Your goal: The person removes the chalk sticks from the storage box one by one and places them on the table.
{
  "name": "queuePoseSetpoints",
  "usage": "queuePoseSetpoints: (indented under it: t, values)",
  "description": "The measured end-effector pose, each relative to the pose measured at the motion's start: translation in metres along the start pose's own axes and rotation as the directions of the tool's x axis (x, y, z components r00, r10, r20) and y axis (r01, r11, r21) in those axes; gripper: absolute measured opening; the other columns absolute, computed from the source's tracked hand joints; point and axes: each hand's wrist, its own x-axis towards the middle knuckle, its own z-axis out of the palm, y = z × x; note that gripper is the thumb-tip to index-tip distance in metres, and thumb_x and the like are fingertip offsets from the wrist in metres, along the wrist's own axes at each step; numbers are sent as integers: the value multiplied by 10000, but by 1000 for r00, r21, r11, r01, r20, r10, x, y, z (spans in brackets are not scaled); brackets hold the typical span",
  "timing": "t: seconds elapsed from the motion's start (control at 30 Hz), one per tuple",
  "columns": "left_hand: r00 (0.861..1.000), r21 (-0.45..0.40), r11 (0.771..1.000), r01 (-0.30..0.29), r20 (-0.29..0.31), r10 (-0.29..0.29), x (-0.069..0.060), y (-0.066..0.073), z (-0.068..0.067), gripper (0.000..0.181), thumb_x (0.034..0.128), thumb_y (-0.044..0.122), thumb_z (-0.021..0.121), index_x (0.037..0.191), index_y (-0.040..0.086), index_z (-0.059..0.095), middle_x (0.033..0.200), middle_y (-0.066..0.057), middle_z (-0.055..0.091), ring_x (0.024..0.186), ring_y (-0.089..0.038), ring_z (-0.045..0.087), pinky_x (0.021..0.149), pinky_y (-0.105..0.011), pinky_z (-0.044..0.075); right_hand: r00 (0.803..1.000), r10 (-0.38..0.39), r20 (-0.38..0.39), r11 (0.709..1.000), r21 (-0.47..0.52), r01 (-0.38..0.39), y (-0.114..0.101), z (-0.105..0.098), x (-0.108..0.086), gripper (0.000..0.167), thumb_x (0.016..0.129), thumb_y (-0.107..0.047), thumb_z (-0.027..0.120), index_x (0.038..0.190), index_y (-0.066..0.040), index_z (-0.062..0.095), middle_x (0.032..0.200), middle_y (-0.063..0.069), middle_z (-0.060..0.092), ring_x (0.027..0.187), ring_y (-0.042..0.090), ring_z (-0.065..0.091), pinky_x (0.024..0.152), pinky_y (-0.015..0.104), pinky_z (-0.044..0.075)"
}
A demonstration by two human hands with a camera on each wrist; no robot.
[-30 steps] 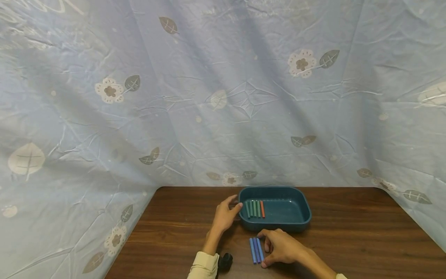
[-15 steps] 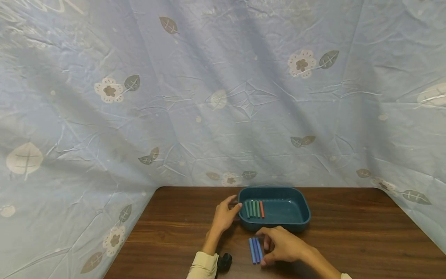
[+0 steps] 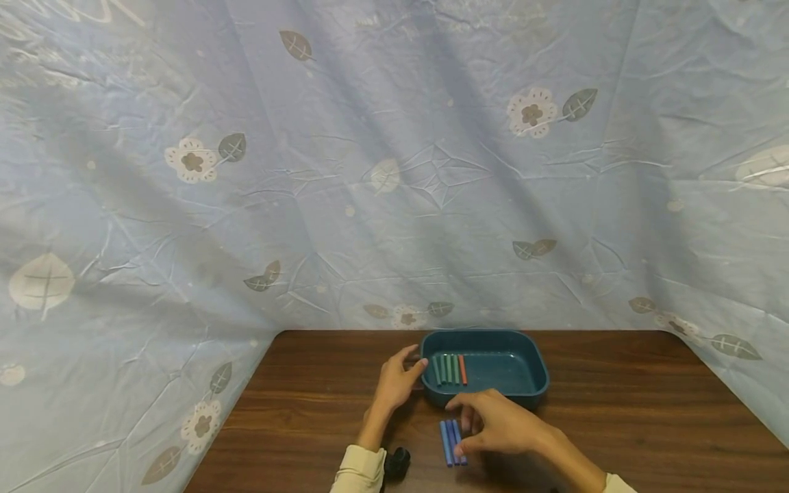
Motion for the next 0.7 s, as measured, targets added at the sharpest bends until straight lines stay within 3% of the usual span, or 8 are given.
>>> queuePoseSetpoints:
  t: [0.3, 0.53, 0.7]
  values:
    - [1000, 0, 1000, -5, -3, 5, 1, -1, 0, 543, 1057, 200, 695, 1511, -59, 547, 1364, -341, 669, 1115, -441, 753, 738, -470, 698, 999, -10, -34, 1000, 18, 11, 1, -15, 10, 715, 895, -393, 886, 1450, -33, 616, 947, -21, 694, 766, 6, 605, 679, 222, 555]
    - [1000, -8, 1000, -3, -4, 3, 1, -2, 0, 561, 1051, 200, 706, 1513, -73, 539, 1359, -346, 670, 1090, -446, 760, 713, -436, 699, 993, -20, -116, 996, -87, 10, 14, -30, 18, 790, 900, -483, 858, 1493, -41, 578, 1000, -10, 709, 834, 10, 620, 746, 240, 581]
    - [1000, -28, 1000, 4, -9, -4, 1, -2, 0, 558, 1049, 183, 707, 1512, -77, 537, 1352, -333, 679, 1084, -448, 762, 712, -427, 699, 986, -7, -168, 993, -117, -13, 26, -41, 24, 771, 909, -441, 863, 1492, -32, 569, 1036, 36, 730, 857, 33, 635, 743, 240, 575]
